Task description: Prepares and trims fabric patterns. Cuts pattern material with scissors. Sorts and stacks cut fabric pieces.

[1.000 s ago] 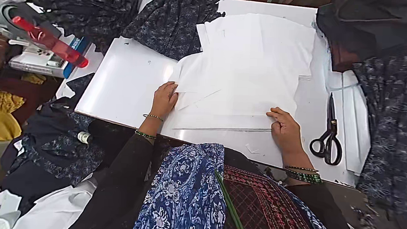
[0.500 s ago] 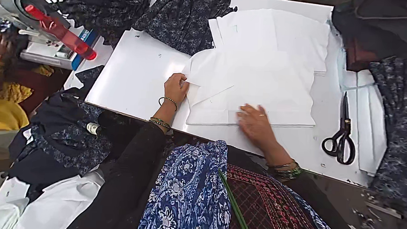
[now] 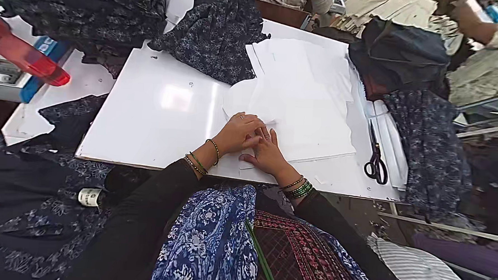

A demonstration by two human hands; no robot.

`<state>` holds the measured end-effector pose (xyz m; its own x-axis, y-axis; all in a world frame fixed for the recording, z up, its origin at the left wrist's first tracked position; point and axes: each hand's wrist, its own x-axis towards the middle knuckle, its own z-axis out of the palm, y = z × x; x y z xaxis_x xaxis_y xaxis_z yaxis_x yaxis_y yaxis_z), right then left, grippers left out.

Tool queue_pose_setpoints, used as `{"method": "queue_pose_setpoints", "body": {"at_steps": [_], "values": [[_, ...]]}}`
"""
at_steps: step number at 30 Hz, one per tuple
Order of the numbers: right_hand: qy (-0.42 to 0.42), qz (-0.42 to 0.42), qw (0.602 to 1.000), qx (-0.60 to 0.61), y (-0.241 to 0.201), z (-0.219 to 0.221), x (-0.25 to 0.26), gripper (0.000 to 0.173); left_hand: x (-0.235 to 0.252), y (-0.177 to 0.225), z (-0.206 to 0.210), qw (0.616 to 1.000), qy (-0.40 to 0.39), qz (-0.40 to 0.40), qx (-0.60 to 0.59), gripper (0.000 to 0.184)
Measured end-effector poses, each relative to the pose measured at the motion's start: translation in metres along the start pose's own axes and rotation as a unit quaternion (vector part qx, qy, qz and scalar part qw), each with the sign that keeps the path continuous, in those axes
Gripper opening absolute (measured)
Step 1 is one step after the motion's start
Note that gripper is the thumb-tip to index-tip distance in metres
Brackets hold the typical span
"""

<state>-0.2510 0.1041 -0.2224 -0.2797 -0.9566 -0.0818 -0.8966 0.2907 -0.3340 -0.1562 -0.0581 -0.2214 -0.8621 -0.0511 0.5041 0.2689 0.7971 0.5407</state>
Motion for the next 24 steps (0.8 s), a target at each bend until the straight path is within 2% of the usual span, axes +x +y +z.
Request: {"method": "queue_pose_setpoints", "body": {"at_steps": [3,4,6,9,10,12,14,16,17,19,20,22,24], "values": [[0.034,0.027,0.999,-0.017,-0.008,0.008,0.002,0.089,0.013,0.003,-0.012,0.972,-0.135,-0.188,0.048,0.068],[0.032,0.040,0.999,-0.018,-0.011,0.008,0.002,0.089,0.017,-0.001,-0.016,0.959,-0.154,-0.231,0.050,0.078],[0.002,0.054,0.998,-0.020,-0.015,0.006,0.002,0.089,0.019,-0.012,-0.019,0.951,-0.140,-0.268,0.062,0.086],[0.006,-0.005,1.000,-0.004,-0.017,0.012,-0.004,0.086,0.018,-0.023,-0.025,0.945,-0.105,-0.307,0.051,0.089],[0.022,-0.032,0.999,0.010,-0.017,0.016,-0.007,0.081,0.018,-0.025,-0.028,0.944,-0.092,-0.312,0.047,0.089],[0.082,-0.068,0.991,0.079,-0.016,0.021,-0.013,0.055,0.016,-0.026,-0.030,0.955,-0.060,-0.285,0.048,0.084],[0.136,-0.058,0.978,0.147,-0.015,0.022,-0.020,0.039,0.013,-0.027,-0.025,0.981,-0.016,-0.186,0.048,0.074],[0.168,-0.044,0.972,0.160,-0.013,0.025,-0.028,0.034,0.012,-0.031,-0.018,0.993,-0.011,-0.109,0.049,0.063],[0.174,-0.049,0.971,0.154,-0.012,0.027,-0.032,0.033,0.013,-0.031,-0.017,0.992,-0.032,-0.115,0.043,0.055],[0.170,-0.061,0.971,0.156,-0.012,0.029,-0.038,0.029,0.017,-0.033,-0.020,0.979,-0.084,-0.184,0.031,0.037],[0.165,-0.068,0.970,0.164,-0.013,0.029,-0.041,0.028,0.018,-0.033,-0.022,0.971,-0.094,-0.216,0.027,0.033],[0.158,-0.082,0.969,0.173,-0.012,0.030,-0.044,0.029,0.021,-0.033,-0.025,0.961,-0.105,-0.255,0.026,0.034],[0.157,-0.099,0.968,0.169,-0.009,0.031,-0.045,0.030,0.022,-0.034,-0.023,0.956,-0.120,-0.266,0.042,0.048]]}}
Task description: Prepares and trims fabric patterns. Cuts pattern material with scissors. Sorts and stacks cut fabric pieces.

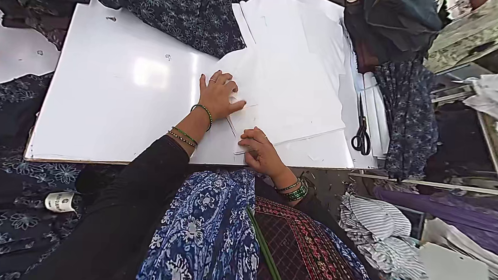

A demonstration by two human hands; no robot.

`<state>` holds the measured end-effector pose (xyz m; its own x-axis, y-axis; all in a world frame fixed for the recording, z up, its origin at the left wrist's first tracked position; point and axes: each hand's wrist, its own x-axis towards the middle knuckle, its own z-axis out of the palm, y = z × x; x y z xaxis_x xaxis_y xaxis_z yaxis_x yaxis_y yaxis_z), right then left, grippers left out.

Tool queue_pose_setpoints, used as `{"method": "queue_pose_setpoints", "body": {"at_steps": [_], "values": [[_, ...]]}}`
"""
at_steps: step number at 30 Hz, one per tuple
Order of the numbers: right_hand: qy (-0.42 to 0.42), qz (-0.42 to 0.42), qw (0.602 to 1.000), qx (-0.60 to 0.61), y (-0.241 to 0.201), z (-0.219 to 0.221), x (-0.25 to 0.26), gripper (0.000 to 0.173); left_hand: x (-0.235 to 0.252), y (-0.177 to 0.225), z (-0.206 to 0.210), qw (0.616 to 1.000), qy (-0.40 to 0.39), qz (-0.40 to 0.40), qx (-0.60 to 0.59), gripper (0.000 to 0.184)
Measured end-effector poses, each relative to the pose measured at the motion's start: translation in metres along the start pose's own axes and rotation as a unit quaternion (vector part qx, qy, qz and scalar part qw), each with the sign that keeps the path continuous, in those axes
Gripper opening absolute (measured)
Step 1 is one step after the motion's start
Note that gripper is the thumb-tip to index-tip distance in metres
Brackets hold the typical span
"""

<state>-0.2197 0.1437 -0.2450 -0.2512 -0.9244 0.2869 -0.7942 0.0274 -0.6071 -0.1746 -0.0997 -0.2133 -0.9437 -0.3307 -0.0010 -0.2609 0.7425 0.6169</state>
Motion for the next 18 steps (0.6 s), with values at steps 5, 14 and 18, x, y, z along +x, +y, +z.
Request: {"method": "queue_pose_setpoints", "body": {"at_steps": [5,14,18], "values": [[0.019,-0.037,0.999,-0.029,0.000,0.000,0.000,0.026,0.001,0.000,0.000,0.999,0.048,-0.015,-0.008,0.045],[0.013,-0.148,0.973,-0.176,0.001,-0.005,0.011,0.018,-0.007,0.001,0.022,0.895,0.151,0.411,-0.078,0.030],[0.056,-0.134,0.974,-0.175,0.002,-0.003,0.020,0.018,-0.012,-0.002,0.028,0.883,-0.065,0.408,-0.221,0.062]]}}
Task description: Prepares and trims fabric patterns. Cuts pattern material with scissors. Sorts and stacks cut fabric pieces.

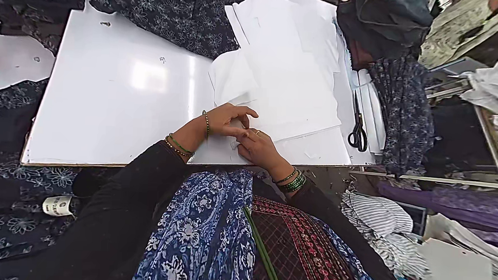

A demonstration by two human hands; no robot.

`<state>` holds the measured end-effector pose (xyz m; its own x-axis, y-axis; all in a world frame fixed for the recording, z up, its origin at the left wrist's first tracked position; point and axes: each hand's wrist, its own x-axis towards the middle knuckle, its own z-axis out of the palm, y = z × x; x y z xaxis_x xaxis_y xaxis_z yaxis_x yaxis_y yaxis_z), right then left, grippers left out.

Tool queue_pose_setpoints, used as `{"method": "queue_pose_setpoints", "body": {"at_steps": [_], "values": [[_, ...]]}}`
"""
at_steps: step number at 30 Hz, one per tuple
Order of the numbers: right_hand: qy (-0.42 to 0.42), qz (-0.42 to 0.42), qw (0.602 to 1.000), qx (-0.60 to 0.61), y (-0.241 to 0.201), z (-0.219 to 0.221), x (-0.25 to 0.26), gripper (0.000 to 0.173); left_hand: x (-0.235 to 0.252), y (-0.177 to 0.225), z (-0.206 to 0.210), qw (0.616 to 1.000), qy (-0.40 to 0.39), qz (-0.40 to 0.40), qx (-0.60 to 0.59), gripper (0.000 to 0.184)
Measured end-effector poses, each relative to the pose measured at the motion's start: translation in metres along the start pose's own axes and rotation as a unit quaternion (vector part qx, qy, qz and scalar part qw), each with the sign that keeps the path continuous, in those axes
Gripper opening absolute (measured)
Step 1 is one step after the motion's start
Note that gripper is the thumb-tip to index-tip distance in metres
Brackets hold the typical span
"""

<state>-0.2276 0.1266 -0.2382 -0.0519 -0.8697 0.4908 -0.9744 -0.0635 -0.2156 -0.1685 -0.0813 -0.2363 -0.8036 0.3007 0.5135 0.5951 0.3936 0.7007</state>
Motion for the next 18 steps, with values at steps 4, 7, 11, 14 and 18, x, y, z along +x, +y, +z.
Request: {"method": "queue_pose_setpoints", "body": {"at_steps": [4,7,11,14,18], "values": [[0.004,0.173,0.965,0.195,0.008,-0.028,0.012,0.017,0.004,0.017,-0.006,0.985,-0.111,-0.123,-0.050,0.083],[-0.002,0.251,0.936,0.247,0.018,-0.054,0.019,0.013,0.017,0.030,0.013,0.975,-0.044,-0.214,-0.028,0.034],[0.071,0.296,0.938,0.166,0.020,-0.084,0.019,0.020,0.038,0.042,0.037,0.906,0.106,-0.371,-0.172,0.012],[0.137,0.259,0.952,0.091,0.016,-0.103,0.013,0.020,0.049,0.052,0.045,0.848,0.190,-0.407,-0.283,0.007],[0.118,0.234,0.957,0.125,0.023,-0.098,0.013,0.013,0.056,0.057,0.042,0.842,0.216,-0.391,-0.303,0.009]]}}
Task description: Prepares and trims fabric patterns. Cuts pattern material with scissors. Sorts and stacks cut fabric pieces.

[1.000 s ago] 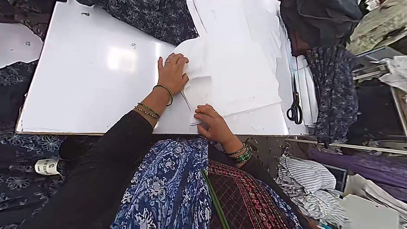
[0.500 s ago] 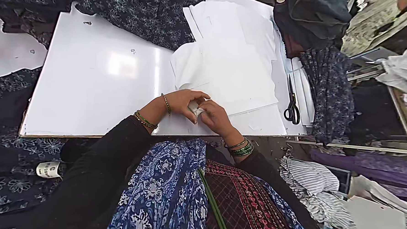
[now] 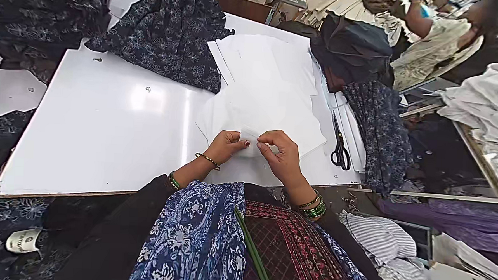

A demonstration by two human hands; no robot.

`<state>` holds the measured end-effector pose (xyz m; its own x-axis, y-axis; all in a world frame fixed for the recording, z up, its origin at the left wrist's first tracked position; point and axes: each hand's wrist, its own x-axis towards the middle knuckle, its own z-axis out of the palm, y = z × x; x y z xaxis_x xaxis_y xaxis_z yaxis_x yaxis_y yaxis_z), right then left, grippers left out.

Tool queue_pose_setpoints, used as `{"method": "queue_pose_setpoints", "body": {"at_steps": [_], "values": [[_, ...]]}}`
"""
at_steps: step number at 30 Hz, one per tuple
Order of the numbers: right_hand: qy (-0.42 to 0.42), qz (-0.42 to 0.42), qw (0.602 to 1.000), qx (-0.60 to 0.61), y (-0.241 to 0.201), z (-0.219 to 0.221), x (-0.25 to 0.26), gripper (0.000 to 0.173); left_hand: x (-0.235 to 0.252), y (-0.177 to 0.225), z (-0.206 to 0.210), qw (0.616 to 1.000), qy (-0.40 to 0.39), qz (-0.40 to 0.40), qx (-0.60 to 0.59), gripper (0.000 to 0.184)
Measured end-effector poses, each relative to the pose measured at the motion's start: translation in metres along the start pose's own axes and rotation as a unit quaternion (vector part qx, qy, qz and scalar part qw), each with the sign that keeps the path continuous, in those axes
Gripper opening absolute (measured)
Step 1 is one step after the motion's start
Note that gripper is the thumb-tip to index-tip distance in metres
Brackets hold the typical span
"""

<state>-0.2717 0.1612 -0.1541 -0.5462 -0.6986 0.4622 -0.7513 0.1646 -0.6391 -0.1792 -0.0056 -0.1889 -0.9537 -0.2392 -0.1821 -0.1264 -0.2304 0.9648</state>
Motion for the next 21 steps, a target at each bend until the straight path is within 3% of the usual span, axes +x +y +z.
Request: {"method": "queue_pose_setpoints", "body": {"at_steps": [7,10,14,16,21], "values": [[-0.070,0.034,0.997,-0.006,0.013,0.011,0.020,0.015,0.004,-0.020,0.002,0.997,-0.015,0.074,-0.016,0.010],[-0.073,-0.045,0.996,-0.034,0.018,0.014,0.022,0.011,0.001,-0.019,-0.001,0.996,-0.025,0.070,-0.046,0.011],[-0.069,-0.120,0.990,-0.033,0.026,0.019,0.025,0.013,0.001,-0.017,-0.008,0.985,-0.045,0.081,-0.146,0.027],[-0.081,-0.107,0.991,-0.004,0.027,0.019,0.026,0.014,0.003,-0.020,-0.008,0.983,-0.022,0.077,-0.165,0.032],[-0.116,-0.011,0.991,0.072,0.023,0.016,0.028,0.012,0.002,-0.022,-0.007,0.984,0.014,0.084,-0.159,0.023]]}}
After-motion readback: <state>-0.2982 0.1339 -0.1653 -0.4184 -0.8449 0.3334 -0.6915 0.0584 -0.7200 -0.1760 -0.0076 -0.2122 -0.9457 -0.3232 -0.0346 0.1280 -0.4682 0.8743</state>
